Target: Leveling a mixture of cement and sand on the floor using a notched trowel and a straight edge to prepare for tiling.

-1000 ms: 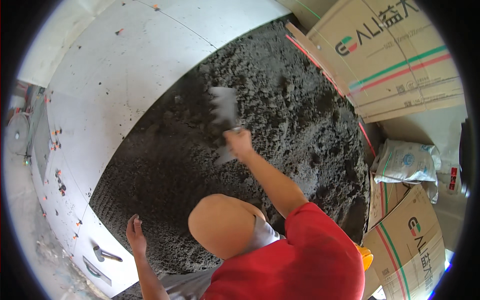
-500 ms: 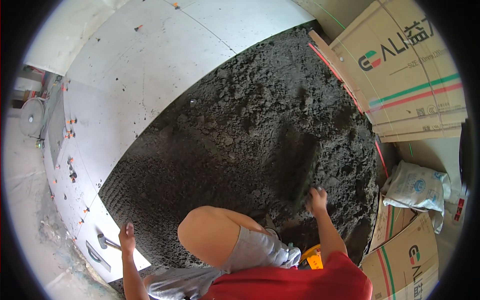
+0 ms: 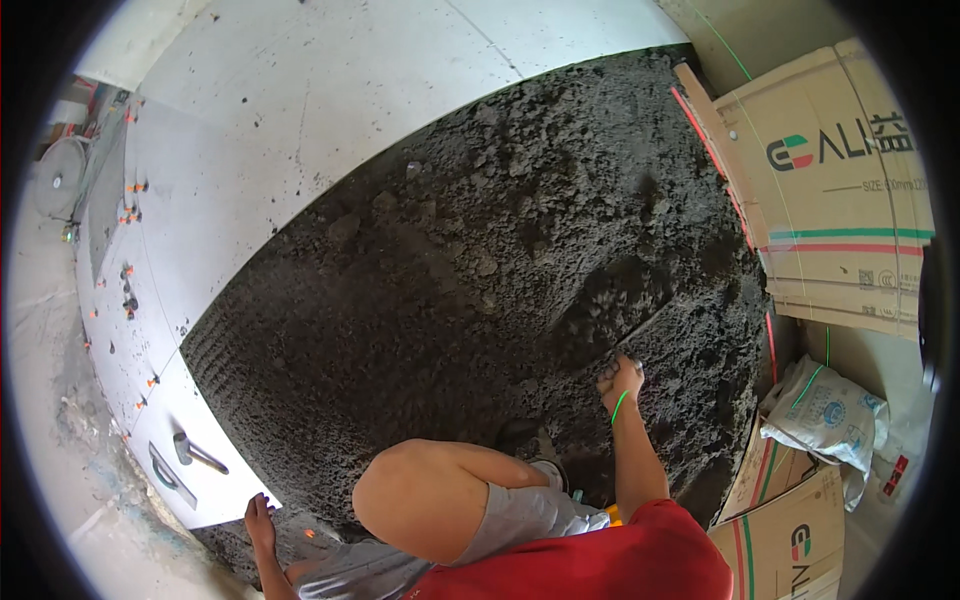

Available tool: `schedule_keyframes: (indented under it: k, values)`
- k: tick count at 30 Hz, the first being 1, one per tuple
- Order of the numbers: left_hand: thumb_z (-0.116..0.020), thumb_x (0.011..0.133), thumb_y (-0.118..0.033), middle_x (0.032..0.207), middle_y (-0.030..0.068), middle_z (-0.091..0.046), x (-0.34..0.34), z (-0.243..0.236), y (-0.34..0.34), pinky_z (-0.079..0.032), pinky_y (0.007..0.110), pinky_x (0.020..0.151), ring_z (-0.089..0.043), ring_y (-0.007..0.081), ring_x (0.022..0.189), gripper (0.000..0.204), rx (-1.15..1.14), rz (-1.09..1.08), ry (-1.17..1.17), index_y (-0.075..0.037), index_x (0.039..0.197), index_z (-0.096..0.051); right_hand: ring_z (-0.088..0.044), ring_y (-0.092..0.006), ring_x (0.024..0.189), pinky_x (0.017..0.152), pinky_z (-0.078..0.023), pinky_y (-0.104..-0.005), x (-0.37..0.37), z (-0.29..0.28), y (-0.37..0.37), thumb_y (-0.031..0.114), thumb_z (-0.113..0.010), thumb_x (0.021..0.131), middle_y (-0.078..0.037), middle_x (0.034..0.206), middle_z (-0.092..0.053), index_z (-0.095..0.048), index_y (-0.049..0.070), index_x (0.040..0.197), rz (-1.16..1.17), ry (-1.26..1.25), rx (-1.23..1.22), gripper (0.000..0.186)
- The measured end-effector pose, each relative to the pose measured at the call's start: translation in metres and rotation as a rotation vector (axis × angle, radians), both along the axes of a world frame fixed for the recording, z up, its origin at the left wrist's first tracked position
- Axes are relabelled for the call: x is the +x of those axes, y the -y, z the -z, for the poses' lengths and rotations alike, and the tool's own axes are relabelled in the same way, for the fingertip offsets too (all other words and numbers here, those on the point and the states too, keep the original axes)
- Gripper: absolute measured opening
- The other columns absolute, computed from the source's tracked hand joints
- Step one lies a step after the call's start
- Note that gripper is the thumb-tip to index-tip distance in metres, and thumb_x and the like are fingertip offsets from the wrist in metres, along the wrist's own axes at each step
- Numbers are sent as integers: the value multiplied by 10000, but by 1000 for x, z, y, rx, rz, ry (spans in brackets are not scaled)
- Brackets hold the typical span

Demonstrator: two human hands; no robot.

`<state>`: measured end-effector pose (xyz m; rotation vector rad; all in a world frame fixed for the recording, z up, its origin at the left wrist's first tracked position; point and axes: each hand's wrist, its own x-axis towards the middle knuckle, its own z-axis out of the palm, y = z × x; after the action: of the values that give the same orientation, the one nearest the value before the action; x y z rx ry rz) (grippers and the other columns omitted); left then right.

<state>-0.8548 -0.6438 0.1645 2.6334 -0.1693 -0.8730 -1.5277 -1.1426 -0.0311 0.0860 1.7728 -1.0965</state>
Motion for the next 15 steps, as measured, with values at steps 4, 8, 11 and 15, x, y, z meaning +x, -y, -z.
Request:
schedule_keyframes:
  k: [4,8,11,15]
  values:
    - [-514,1106,-399,1081,100,-726,-4,4,11,-525,315,784,-668,169,866,494,-18,27,-45,35,1299,-652,-426,-179,466,403,-319,-359,52,-12,53,64,-640,958,-33,652,-447,-418,143,819,-198,81,-7,273]
    - [-533,1105,-412,989,45,-685,-8,6,22,-520,300,766,-663,143,877,482,-127,14,-38,24,1267,-661,-460,-194,475,401,-361,-389,110,-9,81,47,-646,949,-61,670,-473,-417,106,845,-346,120,-13,258]
    - [-544,1102,-410,993,42,-685,-3,-2,18,-519,303,763,-652,133,873,479,-120,40,-23,26,1262,-660,-472,-209,479,397,-372,-408,152,-12,88,26,-651,936,-72,664,-470,-398,78,869,-357,55,6,267]
    - [-523,1099,-464,1105,99,-726,-1,-14,13,-540,310,775,-681,161,866,552,-144,78,21,34,1304,-642,-431,-205,520,462,-361,-424,200,-20,90,7,-654,907,-58,711,-459,-410,124,910,-430,135,36,270]
